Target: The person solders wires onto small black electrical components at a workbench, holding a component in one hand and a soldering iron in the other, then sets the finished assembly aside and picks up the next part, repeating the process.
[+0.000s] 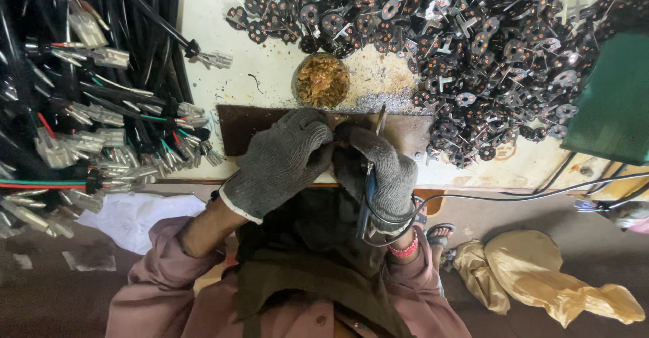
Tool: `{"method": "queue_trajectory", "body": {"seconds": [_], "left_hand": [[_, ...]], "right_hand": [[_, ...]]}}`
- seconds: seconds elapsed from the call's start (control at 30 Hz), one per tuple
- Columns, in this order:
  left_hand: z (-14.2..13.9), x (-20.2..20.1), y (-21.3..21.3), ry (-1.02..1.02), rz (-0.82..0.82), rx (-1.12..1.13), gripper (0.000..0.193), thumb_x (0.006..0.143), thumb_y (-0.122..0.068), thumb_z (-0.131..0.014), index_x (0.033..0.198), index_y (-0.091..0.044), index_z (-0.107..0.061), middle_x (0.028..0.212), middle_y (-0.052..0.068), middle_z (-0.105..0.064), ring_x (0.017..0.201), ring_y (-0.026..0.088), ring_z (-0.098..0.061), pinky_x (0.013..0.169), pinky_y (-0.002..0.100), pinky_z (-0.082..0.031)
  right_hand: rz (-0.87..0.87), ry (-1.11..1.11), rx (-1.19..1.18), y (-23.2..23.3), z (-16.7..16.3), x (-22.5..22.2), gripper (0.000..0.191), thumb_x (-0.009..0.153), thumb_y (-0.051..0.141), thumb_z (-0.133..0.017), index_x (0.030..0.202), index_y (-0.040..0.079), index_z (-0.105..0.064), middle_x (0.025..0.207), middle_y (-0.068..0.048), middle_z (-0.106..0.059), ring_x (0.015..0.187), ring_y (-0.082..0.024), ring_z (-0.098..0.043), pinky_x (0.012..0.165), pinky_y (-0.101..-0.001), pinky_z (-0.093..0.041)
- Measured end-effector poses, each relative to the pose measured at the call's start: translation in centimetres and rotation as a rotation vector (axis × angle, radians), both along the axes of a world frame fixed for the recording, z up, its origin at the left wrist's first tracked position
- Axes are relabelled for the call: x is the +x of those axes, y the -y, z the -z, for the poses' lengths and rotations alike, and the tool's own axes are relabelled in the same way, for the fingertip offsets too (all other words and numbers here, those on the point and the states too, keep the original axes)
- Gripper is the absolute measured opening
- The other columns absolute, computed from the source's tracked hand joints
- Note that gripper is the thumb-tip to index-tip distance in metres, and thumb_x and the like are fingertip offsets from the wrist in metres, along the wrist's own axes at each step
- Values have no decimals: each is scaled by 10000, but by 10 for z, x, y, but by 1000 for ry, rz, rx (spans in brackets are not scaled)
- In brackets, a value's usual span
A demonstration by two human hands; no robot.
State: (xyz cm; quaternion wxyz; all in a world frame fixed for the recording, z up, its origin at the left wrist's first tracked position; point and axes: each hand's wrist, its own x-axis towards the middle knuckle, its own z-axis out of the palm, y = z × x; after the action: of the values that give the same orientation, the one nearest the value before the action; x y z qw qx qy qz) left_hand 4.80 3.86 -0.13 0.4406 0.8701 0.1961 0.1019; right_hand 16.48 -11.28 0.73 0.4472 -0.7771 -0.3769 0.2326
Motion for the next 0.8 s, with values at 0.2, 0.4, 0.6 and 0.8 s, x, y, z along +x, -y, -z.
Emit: {"method": "queue_trajectory", "body": {"seconds": [0.2,0.4,0.6,0.8], "left_hand": [[-1,3,-1,-52,29,6,164,914,-180,-733,980,-89,-615,1033,134,-631,938,352,-663,721,460,-551],[0,2,0,-33,30,44,200,847,-153,-727,1003,-78,-627,1031,127,-633,940,345,-669,714,449,-560],[5,4,3,-52,3,98,154,856,-143,-727,943,-88,-612,991,124,-635,893,341,-665,664,454,-551],[5,4,2,-37,-10,84,140,884,-146,-723,953,-97,-611,999,115,-635,907,338,-661,687,454,-557]], "right_hand": [[-50,90,33,1,2,2,479,853,-32,-841,1261,91,-621,1206,-111,-741,1052,-242,-773,898,-310,-614],[-34,-26,78,10,8,6,433,852,-5,-834,1218,96,-627,1133,-105,-748,999,-236,-770,862,-314,-613],[-48,83,158,39,15,3,387,813,16,-825,1146,97,-645,1063,-109,-743,931,-260,-758,804,-339,-600],[-137,216,128,52,29,-2,341,774,37,-815,1074,97,-664,992,-113,-737,863,-283,-746,746,-363,-587]]}}
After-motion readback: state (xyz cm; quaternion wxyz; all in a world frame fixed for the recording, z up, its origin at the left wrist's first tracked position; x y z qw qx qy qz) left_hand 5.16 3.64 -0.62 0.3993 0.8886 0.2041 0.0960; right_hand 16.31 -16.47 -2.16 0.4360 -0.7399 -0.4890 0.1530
